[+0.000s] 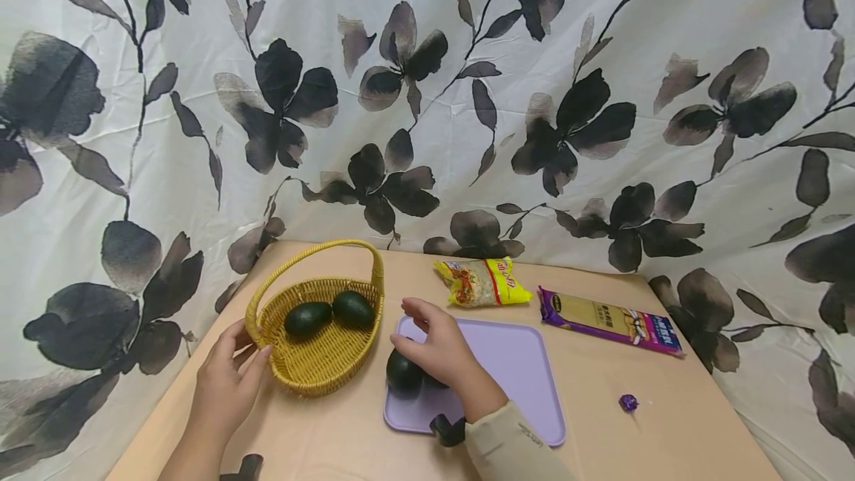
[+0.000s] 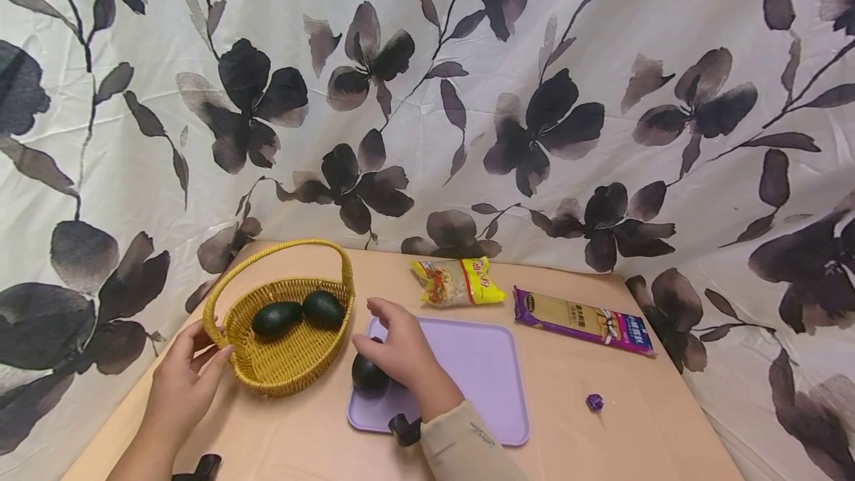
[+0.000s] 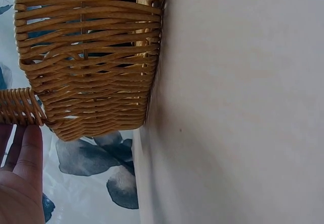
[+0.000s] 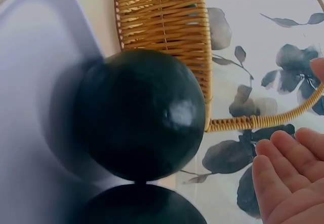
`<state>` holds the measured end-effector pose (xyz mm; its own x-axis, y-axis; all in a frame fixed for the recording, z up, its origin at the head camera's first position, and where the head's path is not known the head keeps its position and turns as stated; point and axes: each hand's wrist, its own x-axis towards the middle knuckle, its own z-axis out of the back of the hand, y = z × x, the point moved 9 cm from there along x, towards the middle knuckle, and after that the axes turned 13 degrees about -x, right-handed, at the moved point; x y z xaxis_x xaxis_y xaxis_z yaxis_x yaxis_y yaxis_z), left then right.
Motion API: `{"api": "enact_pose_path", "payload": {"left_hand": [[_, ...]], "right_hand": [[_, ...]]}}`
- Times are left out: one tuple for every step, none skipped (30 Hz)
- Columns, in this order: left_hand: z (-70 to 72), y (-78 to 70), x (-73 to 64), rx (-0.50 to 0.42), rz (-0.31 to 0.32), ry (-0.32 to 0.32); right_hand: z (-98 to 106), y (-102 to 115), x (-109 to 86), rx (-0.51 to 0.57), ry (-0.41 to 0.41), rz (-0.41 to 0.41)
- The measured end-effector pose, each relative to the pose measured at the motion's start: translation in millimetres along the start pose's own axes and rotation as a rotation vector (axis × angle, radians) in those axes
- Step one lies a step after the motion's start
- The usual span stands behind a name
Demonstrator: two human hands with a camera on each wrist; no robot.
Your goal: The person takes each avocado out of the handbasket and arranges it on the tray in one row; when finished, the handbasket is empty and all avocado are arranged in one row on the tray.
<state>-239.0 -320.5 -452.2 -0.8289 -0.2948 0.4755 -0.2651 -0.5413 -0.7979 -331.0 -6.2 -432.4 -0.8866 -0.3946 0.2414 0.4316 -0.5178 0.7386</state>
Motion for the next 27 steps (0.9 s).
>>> {"api": "enact_pose_path", "payload": {"left_hand": [[-0.1, -0.4, 0.2, 0.0, -0.003, -0.001], [-0.1, -0.7, 0.6, -0.001, -0.004, -0.002], [0.0, -0.7, 0.9, 0.0, -0.004, -0.003], [0.1, -1.1, 1.0, -0.002, -0.006, -0.004], [0.2, -1.1, 1.1, -0.004, -0.007, -0.005], [0.2, -1.3, 1.2, -0.005, -0.008, -0.005], [0.2, -1.3, 1.1, -0.007, -0.008, -0.005], [0.1, -0.7, 1.0, -0.004, -0.005, -0.004], [-0.1, -0.5, 0.8, -0.001, -0.002, -0.003], [-0.3, -0.3, 0.6, -0.001, -0.001, -0.002], [-0.4, 0.0, 0.5, 0.0, 0.001, -0.001], [-0.5, 0.2, 0.4, -0.001, 0.003, 0.001], [-0.5, 0.4, 0.3, -0.003, 0.004, 0.002], [-0.5, 0.4, 0.3, -0.003, 0.006, 0.003], [-0.3, 0.1, 0.3, -0.007, 0.004, 0.002], [-0.2, -0.2, 0.2, -0.011, 0.003, 0.003], [-0.2, -0.4, 0.1, -0.012, 0.003, 0.003], [-0.2, -0.7, 0.0, -0.012, 0.001, 0.003], [-0.2, -0.8, 0.0, -0.012, 0.0, 0.003], [-0.2, -1.0, -0.2, -0.012, -0.001, 0.003], [-0.2, -1.3, -0.3, -0.014, -0.003, 0.003], [-0.3, -1.5, -0.4, -0.016, -0.004, 0.004], [-0.2, -1.5, -0.4, -0.016, -0.003, 0.005], [-0.1, -1.5, -0.3, -0.017, -0.002, 0.005], [-0.1, -1.5, -0.2, -0.017, 0.001, 0.006], [0.0, -1.6, 0.0, -0.016, 0.005, 0.007], [-0.2, -1.7, 0.1, -0.014, 0.008, 0.009]], "right_hand": [[-1.6, 0.9, 1.0, -0.008, 0.006, 0.004], [-3.6, 1.9, 2.2, -0.021, 0.015, 0.008], [-5.6, 2.6, 3.3, -0.034, 0.023, 0.01], [-7.8, 3.3, 4.5, -0.051, 0.032, 0.013], [-10.1, 4.1, 5.7, -0.064, 0.042, 0.016], [-12.7, 4.7, 6.9, -0.084, 0.052, 0.017], [-15.3, 5.4, 8.1, -0.102, 0.061, 0.021], [-17.7, 6.3, 9.3, -0.117, 0.069, 0.023], [-19.9, 7.4, 10.5, -0.131, 0.076, 0.024], [-22.2, 8.5, 11.9, -0.145, 0.082, 0.027], [-24.4, 9.7, 13.3, -0.155, 0.089, 0.028], [-26.5, 10.8, 15.0, -0.17, 0.095, 0.029], [-28.4, 12.0, 16.8, -0.181, 0.099, 0.031], [-30.4, 13.5, 18.9, -0.186, 0.104, 0.032], [-32.4, 14.6, 21.0, -0.196, 0.108, 0.034], [-34.5, 15.6, 23.2, -0.199, 0.112, 0.036], [-36.7, 16.9, 25.4, -0.199, 0.118, 0.041], [-38.8, 18.2, 27.7, -0.202, 0.121, 0.045], [-40.7, 19.5, 30.1, -0.201, 0.124, 0.048], [-42.7, 20.7, 32.5, -0.205, 0.127, 0.051], [-44.3, 21.7, 34.7, -0.215, 0.127, 0.049], [-46.2, 22.3, 37.5, -0.225, 0.126, 0.047], [-47.9, 23.2, 40.3, -0.239, 0.126, 0.043], [-49.5, 23.3, 43.3, -0.256, 0.126, 0.032], [-51.1, 23.8, 46.3, -0.267, 0.127, 0.025], [-52.9, 24.4, 49.4, -0.277, 0.129, 0.018], [-54.6, 25.2, 52.5, -0.277, 0.133, 0.011]]}}
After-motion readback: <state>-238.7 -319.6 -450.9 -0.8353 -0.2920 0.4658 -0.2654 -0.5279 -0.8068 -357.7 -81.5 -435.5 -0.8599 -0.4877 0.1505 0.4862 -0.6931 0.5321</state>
